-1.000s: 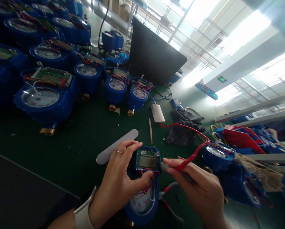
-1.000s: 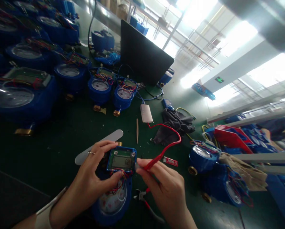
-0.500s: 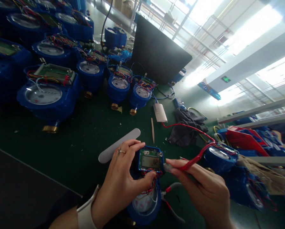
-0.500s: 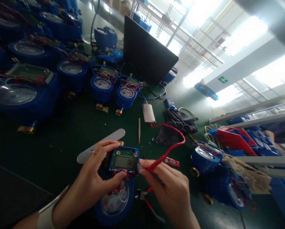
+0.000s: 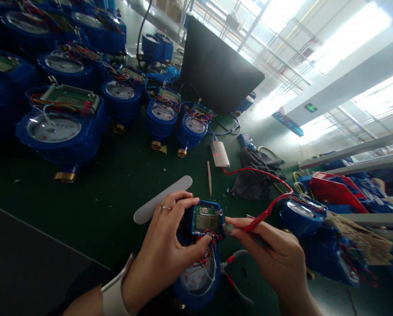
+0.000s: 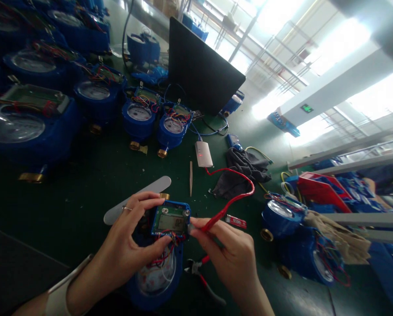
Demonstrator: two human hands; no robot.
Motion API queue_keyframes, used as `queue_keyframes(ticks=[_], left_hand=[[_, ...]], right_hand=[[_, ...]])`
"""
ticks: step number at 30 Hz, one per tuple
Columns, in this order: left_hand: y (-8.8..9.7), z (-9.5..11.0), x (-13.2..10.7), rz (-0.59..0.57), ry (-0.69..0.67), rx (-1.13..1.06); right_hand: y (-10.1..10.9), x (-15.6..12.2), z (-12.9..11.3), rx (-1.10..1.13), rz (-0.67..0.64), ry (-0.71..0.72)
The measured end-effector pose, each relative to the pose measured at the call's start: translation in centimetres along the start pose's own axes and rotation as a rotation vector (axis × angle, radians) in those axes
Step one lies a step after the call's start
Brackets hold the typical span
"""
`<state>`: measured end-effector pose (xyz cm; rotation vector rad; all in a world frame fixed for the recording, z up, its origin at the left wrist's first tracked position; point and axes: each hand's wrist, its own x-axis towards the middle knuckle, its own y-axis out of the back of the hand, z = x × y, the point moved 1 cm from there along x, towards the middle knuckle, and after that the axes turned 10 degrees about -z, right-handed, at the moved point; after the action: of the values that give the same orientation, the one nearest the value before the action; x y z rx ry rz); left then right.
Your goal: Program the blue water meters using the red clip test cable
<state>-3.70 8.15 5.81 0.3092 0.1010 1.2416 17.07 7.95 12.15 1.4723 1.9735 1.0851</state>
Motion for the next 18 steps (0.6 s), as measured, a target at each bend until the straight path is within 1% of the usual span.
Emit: queue_keyframes(ticks=[12, 18], left_hand=[[-0.05, -0.06, 0.09, -0.021, 0.004, -0.002], [-0.13, 0.15, 0.00, -0.029, 0.008, 0.004]], right_hand=[[0.30, 0.72, -0.38, -0.004, -0.064, -0.064], [0.40, 0.87, -0.49, -0.036, -0.080, -0.024]])
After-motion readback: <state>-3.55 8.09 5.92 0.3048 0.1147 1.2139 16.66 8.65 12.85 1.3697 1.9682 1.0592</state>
